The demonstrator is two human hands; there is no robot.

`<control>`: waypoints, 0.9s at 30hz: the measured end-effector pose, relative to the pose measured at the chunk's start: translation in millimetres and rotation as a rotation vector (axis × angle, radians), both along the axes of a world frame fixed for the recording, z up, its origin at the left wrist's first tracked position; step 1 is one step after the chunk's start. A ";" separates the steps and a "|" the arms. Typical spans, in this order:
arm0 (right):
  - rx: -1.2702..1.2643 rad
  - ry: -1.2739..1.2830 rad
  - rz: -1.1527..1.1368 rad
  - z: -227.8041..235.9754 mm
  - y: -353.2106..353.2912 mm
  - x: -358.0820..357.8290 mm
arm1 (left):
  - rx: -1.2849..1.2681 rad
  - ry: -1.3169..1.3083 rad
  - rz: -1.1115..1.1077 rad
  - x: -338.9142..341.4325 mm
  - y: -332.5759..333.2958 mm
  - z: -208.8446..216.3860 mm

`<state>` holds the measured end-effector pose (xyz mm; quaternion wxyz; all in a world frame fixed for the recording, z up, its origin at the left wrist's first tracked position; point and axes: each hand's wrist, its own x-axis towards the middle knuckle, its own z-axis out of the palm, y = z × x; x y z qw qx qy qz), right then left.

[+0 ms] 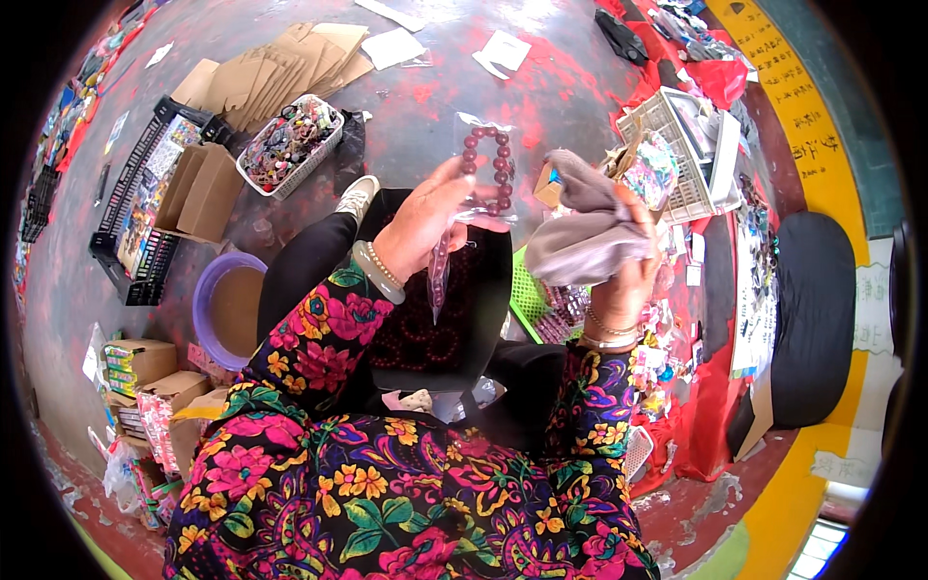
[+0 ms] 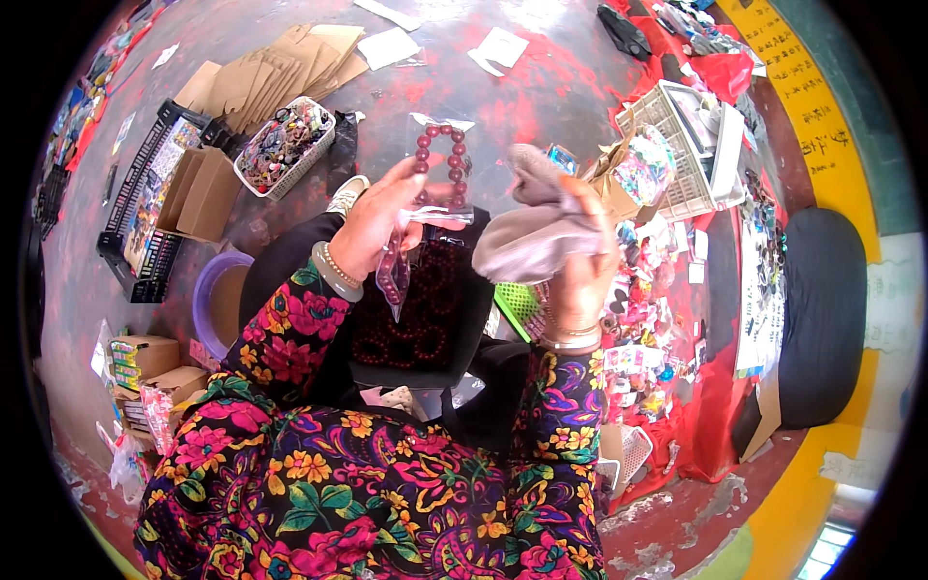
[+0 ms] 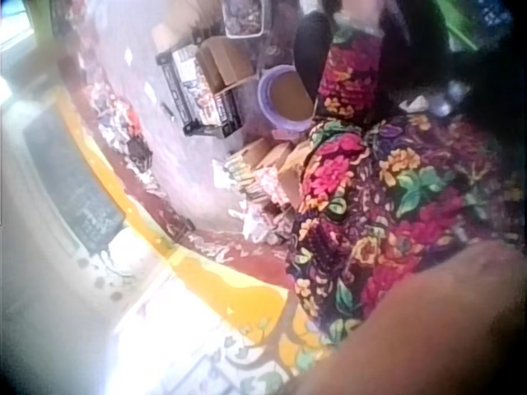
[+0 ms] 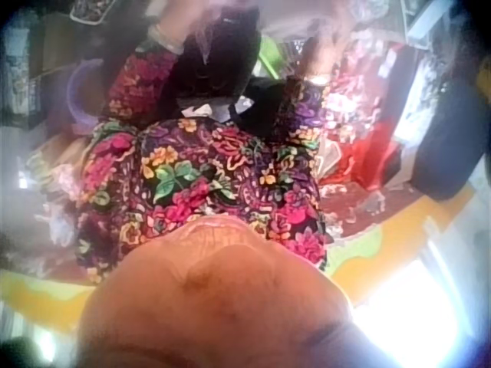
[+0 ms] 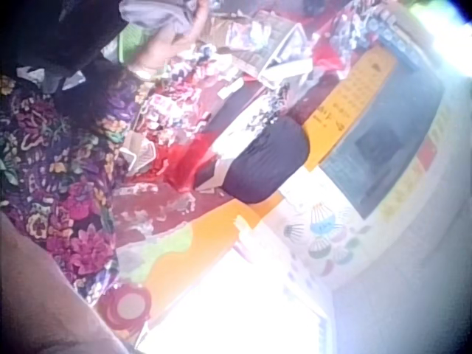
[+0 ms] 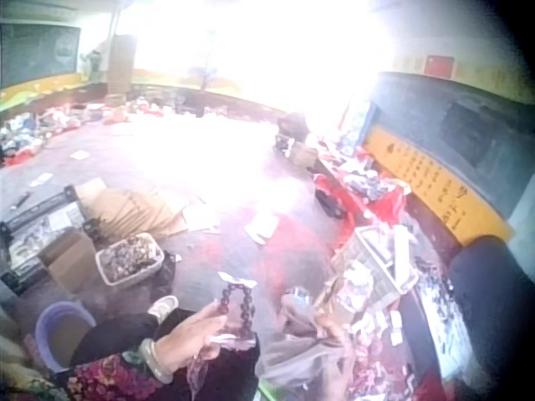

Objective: The person sits on the floor and wipes red beaded bracelets with a cloth. They pick up bracelets from a black bin, clean them, and place them into small plastic bags, which are then put into a green basket.

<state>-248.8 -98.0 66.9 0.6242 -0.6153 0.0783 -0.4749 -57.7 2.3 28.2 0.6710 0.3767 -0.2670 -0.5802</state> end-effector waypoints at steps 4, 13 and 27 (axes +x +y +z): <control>-0.708 0.599 -0.134 -16.0 13.4 20.9 | -0.093 -0.049 -0.134 -10.0 -0.6 -6.4; -0.831 0.767 -0.457 -28.0 18.0 37.0 | -0.255 -0.238 -0.246 -20.7 2.7 -18.0; 0.719 -0.060 0.057 -39.7 -44.1 -5.9 | -0.101 -0.092 -0.259 -0.6 4.4 -8.0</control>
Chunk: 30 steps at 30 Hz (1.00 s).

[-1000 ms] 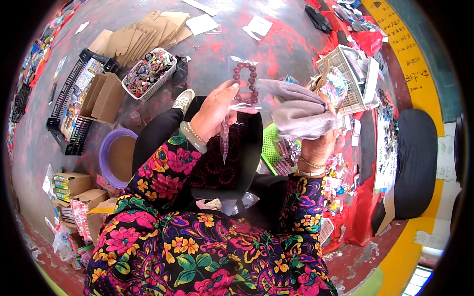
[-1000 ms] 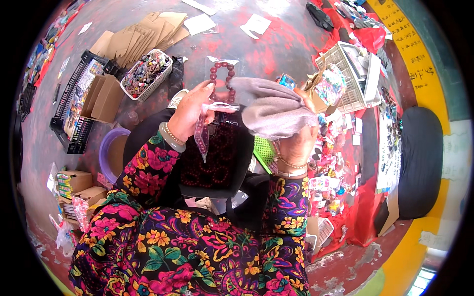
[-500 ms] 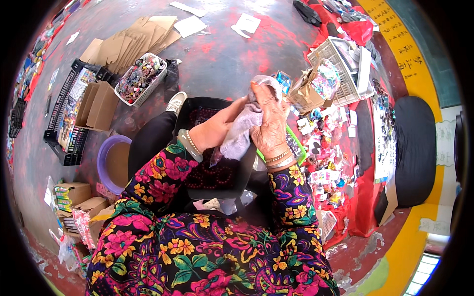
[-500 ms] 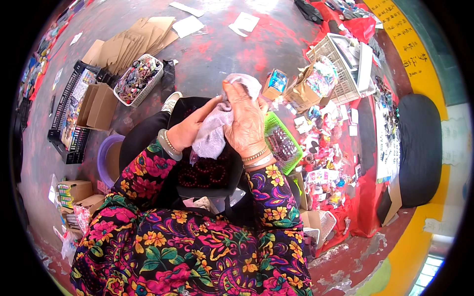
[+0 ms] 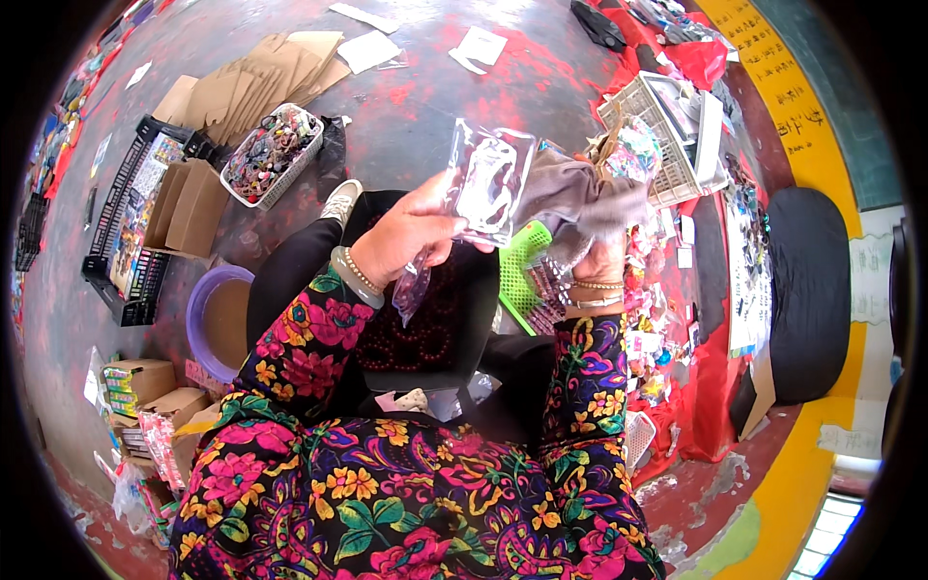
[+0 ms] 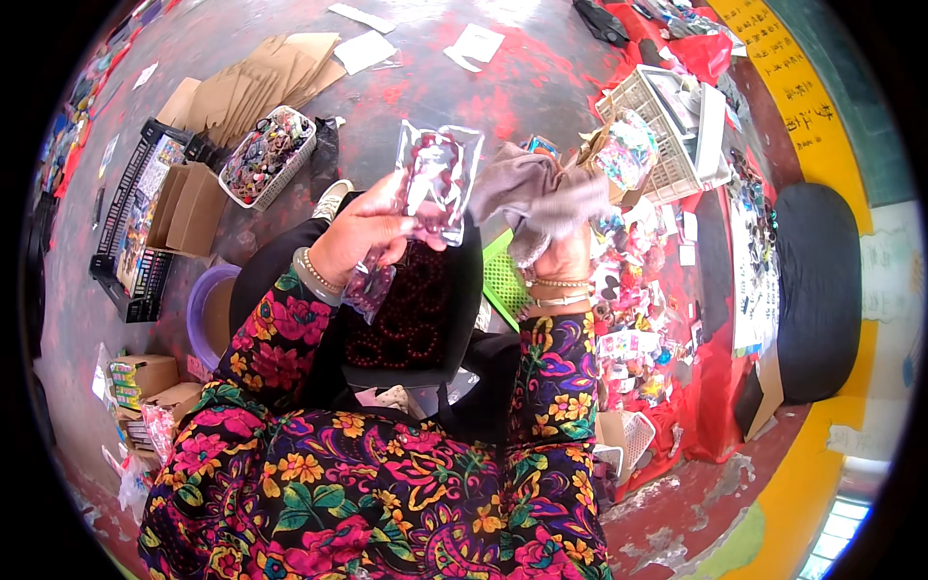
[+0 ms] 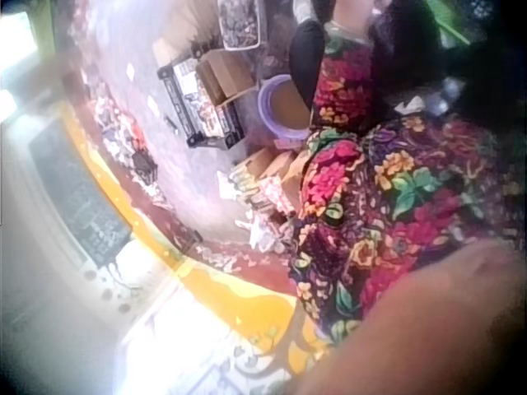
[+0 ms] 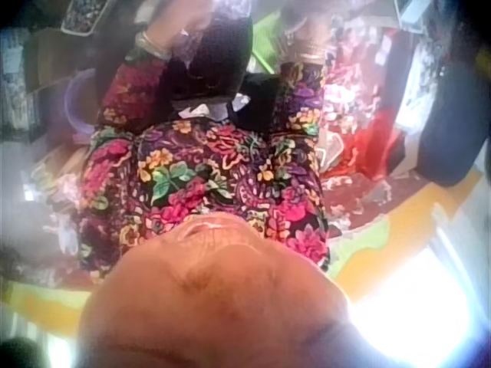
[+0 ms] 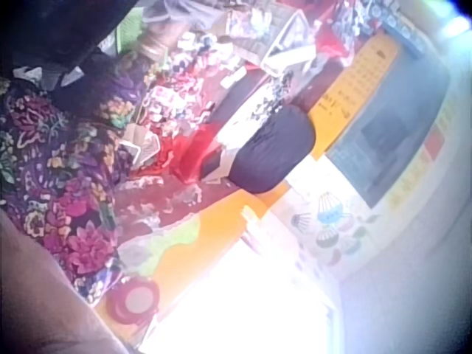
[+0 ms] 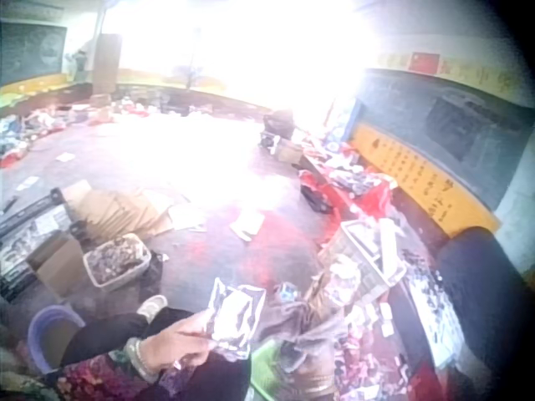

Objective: The person sits on the floor and wipes red beaded bracelets with a cloth. They pick up bracelets from a black bin, clean them, and place them into small plastic bags, which are then put into a green basket.

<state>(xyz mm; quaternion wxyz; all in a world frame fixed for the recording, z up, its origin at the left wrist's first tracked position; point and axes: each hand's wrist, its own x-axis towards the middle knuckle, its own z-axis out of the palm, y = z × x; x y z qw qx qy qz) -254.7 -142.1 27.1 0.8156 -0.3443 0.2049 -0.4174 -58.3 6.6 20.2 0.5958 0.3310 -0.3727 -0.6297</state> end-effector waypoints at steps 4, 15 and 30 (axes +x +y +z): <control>-0.336 0.268 0.056 -4.1 17.8 24.5 | 0.014 -0.045 0.040 0.9 0.0 -0.6; -0.340 0.291 0.246 -3.4 34.6 26.7 | 0.078 -0.459 0.320 1.6 -10.1 3.0; -0.700 0.757 0.396 10.5 38.9 32.4 | 0.012 -0.653 0.296 -0.9 -11.4 -4.4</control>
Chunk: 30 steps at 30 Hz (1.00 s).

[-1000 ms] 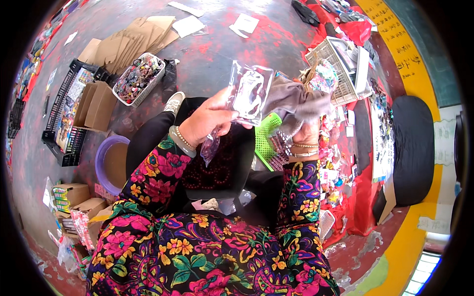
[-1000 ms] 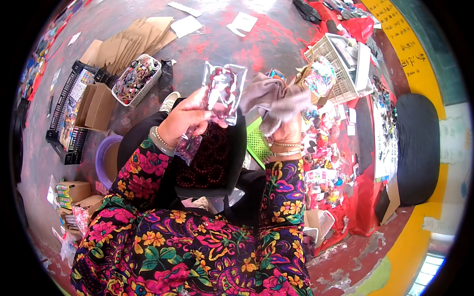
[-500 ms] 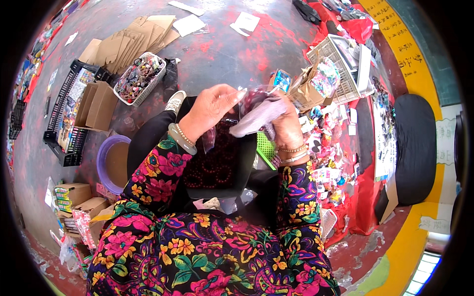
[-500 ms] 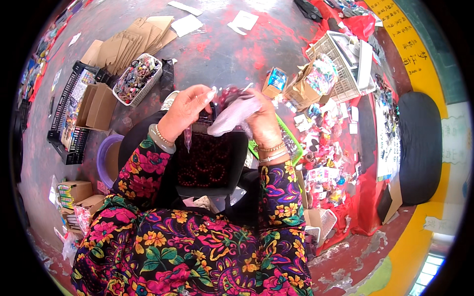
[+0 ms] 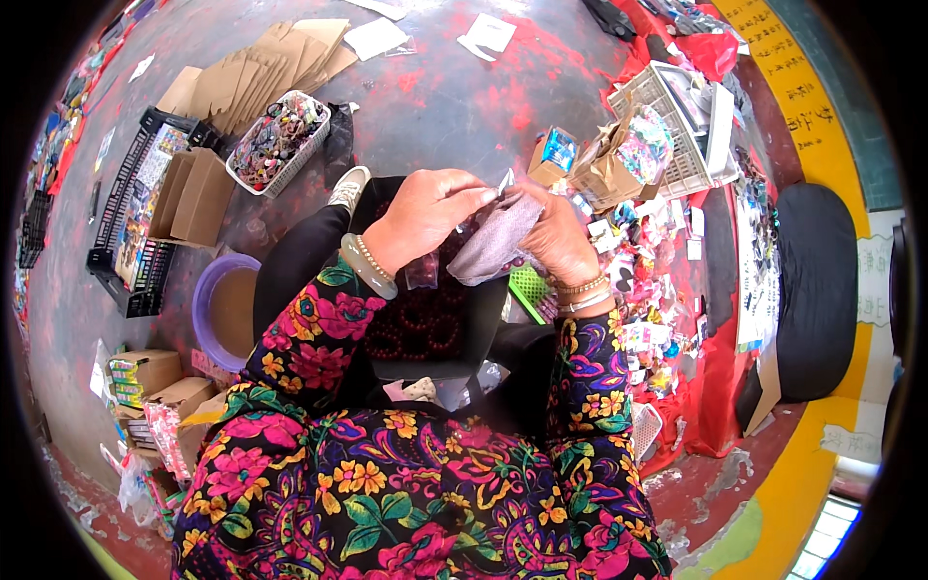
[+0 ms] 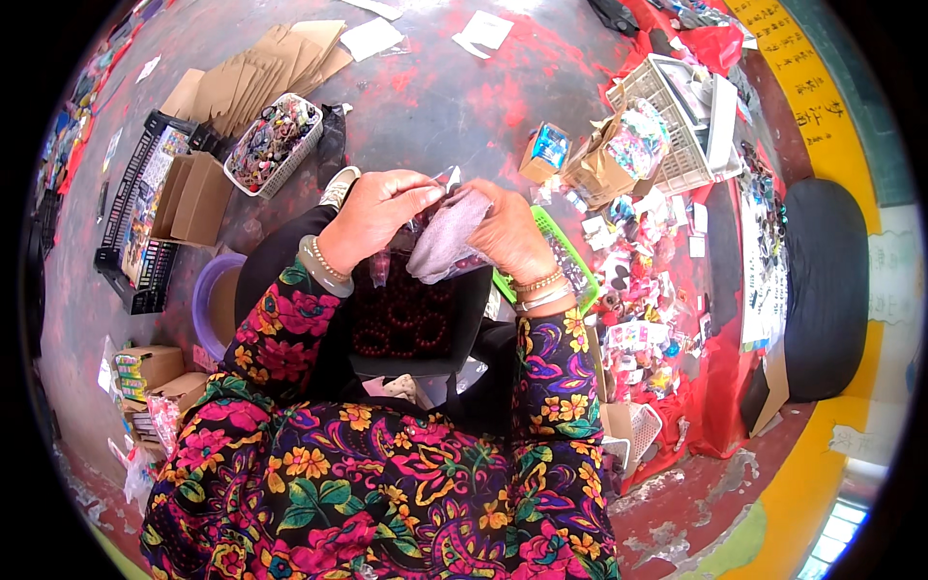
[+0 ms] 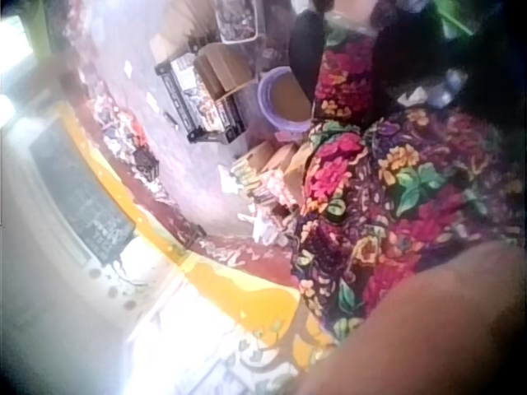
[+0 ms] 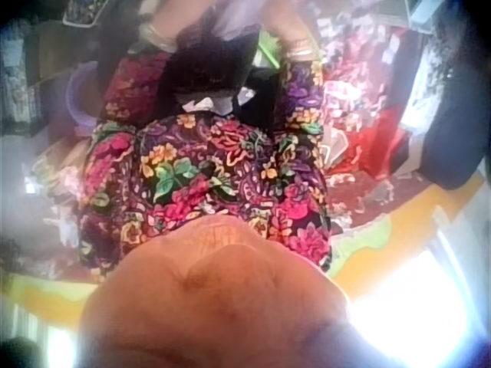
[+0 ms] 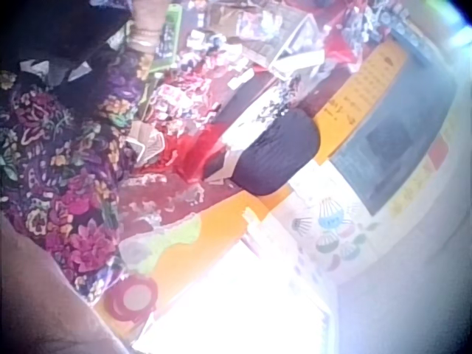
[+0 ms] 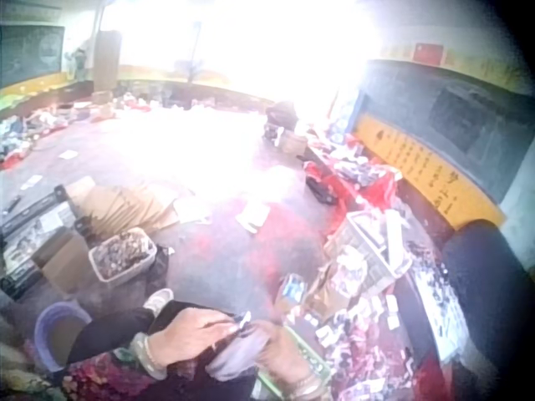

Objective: The person sits on the floor and wipes red beaded bracelets with a cloth. They pick up bracelets from a black bin, clean them, and place them into small plastic bags, which are then put into a green basket.

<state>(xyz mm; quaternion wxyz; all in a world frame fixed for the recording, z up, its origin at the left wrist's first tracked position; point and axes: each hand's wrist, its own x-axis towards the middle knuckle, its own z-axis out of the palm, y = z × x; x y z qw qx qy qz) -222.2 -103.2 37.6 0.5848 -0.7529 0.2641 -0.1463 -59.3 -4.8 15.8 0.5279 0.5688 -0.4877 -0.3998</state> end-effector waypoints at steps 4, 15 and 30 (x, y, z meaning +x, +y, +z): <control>0.026 0.006 -0.024 -5.5 -8.4 -7.9 | 0.000 0.204 0.105 -1.7 0.1 2.9; 0.371 -0.329 -0.199 -8.4 -16.8 -19.3 | -0.017 0.696 0.367 11.7 -1.2 3.5; 0.298 -0.382 -0.241 -30.6 -14.6 -8.6 | 0.154 0.361 -0.014 23.7 6.1 15.5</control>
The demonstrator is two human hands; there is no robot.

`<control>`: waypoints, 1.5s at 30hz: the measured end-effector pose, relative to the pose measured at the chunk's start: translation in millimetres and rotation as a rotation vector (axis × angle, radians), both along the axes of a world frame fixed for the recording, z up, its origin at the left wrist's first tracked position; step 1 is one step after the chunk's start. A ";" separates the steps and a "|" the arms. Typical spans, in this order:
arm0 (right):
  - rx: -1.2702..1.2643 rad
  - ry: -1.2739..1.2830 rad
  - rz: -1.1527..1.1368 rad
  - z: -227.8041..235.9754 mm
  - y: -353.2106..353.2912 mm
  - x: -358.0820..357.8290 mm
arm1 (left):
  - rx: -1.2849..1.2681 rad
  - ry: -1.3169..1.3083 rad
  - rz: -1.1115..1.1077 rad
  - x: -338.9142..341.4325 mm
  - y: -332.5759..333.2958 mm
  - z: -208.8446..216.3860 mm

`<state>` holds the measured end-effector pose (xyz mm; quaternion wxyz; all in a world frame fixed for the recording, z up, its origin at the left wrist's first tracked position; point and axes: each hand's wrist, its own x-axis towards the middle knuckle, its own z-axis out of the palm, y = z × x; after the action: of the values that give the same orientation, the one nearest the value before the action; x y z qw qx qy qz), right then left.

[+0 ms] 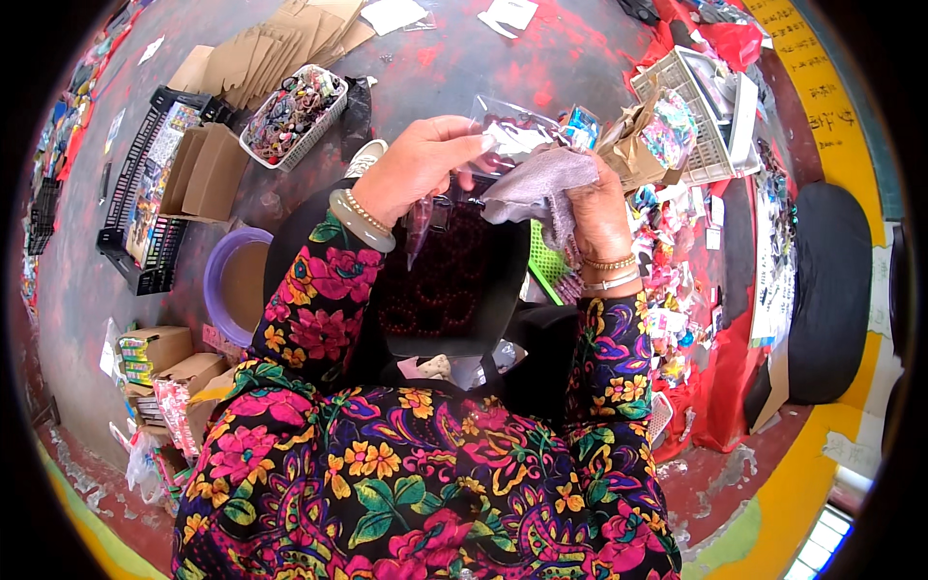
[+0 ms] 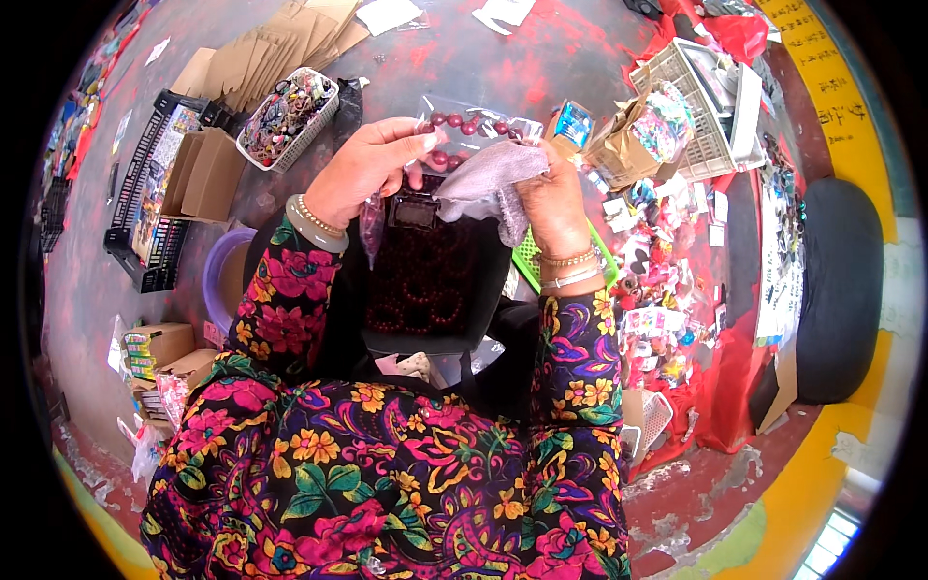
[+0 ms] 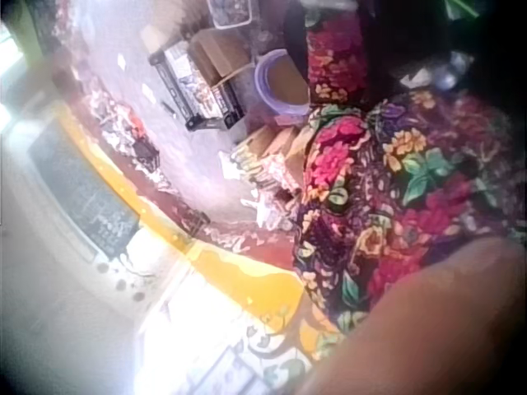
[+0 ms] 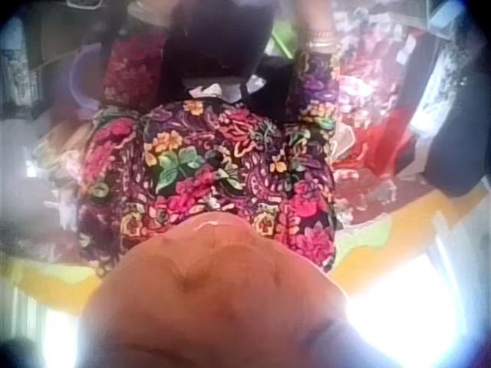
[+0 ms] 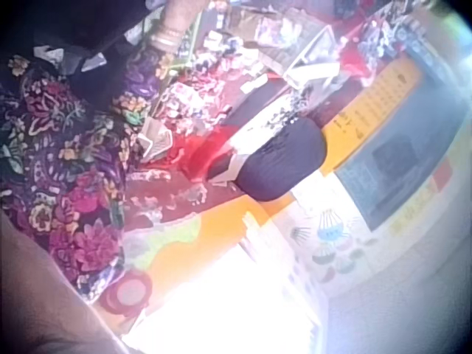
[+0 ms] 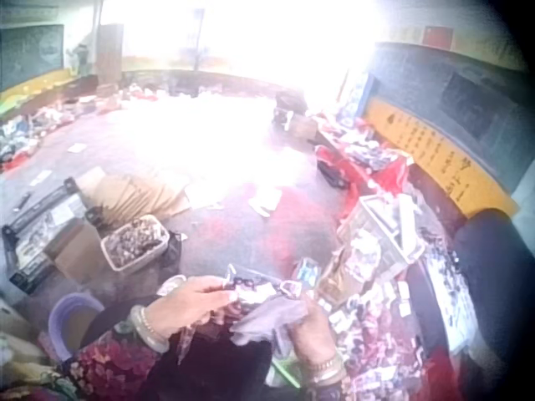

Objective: The person sits on the floor and wipes red beaded bracelets with a cloth. They pick up bracelets from a black bin, clean them, and place them into small plastic bags, which are then put into a green basket.

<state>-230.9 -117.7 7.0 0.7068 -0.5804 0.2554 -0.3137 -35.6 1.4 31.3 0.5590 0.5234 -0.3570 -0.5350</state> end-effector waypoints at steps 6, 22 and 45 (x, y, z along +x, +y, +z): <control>-0.408 0.397 -0.082 7.9 -9.7 -8.9 | 0.002 -0.010 -0.001 9.8 -3.5 -7.7; -0.240 0.269 -0.377 48.0 10.2 -52.1 | 0.591 -0.040 0.108 -31.9 -13.6 -245.6; -0.202 0.380 -0.238 52.5 15.3 -29.5 | 0.710 -0.620 -0.066 -23.6 -28.4 -481.0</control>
<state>-260.4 -102.5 59.5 0.5425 -0.6625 0.4174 -0.3041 -59.1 -27.1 -449.6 0.1953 0.8055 -0.3184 -0.4600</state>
